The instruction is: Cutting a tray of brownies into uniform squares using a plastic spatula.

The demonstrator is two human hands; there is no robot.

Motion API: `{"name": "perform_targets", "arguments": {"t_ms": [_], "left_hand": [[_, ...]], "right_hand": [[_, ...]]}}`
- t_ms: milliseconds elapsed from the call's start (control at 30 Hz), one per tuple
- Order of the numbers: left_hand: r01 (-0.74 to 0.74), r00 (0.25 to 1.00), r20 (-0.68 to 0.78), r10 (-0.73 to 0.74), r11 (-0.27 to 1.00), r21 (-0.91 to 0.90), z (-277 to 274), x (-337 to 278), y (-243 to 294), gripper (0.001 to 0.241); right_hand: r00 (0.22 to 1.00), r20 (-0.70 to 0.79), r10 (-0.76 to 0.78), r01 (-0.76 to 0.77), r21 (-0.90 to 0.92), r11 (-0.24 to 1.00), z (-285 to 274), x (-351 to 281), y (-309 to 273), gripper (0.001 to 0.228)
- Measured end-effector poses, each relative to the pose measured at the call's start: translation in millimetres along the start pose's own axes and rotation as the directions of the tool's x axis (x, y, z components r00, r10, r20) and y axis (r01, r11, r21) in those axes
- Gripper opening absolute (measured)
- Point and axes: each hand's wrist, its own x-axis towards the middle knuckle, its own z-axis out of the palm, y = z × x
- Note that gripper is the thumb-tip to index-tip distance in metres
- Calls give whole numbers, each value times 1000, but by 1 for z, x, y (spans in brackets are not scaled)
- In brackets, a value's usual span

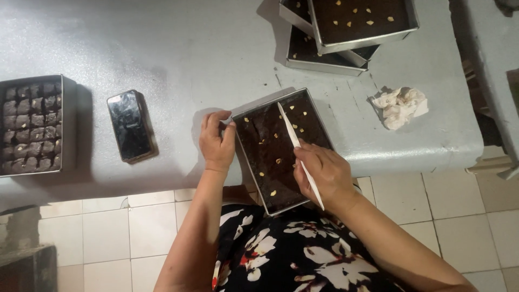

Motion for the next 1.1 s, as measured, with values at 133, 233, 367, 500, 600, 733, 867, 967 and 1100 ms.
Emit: {"name": "perform_targets", "arguments": {"t_ms": [133,233,367,500,600,733,867,967,1100], "left_hand": [[-13,1000,-1,13,1000,3,2,-1,-4,20],[-21,1000,-17,21,1000,9,2,-1,-5,20],[-24,999,-25,24,1000,-8,1,0,-3,20],[-13,1000,-10,13,1000,5,-1,0,0,19],[-8,1000,-9,8,1000,-11,0,0,1,20],[2,1000,-9,-2,1000,4,2,-1,-2,20],[-17,1000,-11,17,1000,13,1,-1,0,19],[-30,1000,-1,30,999,15,0,0,-3,19],[-22,1000,12,22,1000,5,1,0,-6,19]], "right_hand": [[1000,12,-7,7,-20,1000,10,-4,4,17],[1000,13,-6,7,-37,999,11,-6,2,16],[995,-55,79,-77,38,996,4,-9,-2,16],[989,-107,105,-91,124,988,7,-1,-12,12],[992,-100,82,-70,120,990,11,3,-13,13],[996,-70,47,-41,81,996,19,-5,-15,14],[999,-31,-39,40,18,999,24,-3,-22,15],[997,-14,-70,70,-19,997,23,5,-24,15],[999,-8,54,-53,90,995,24,-1,-8,18]]}}
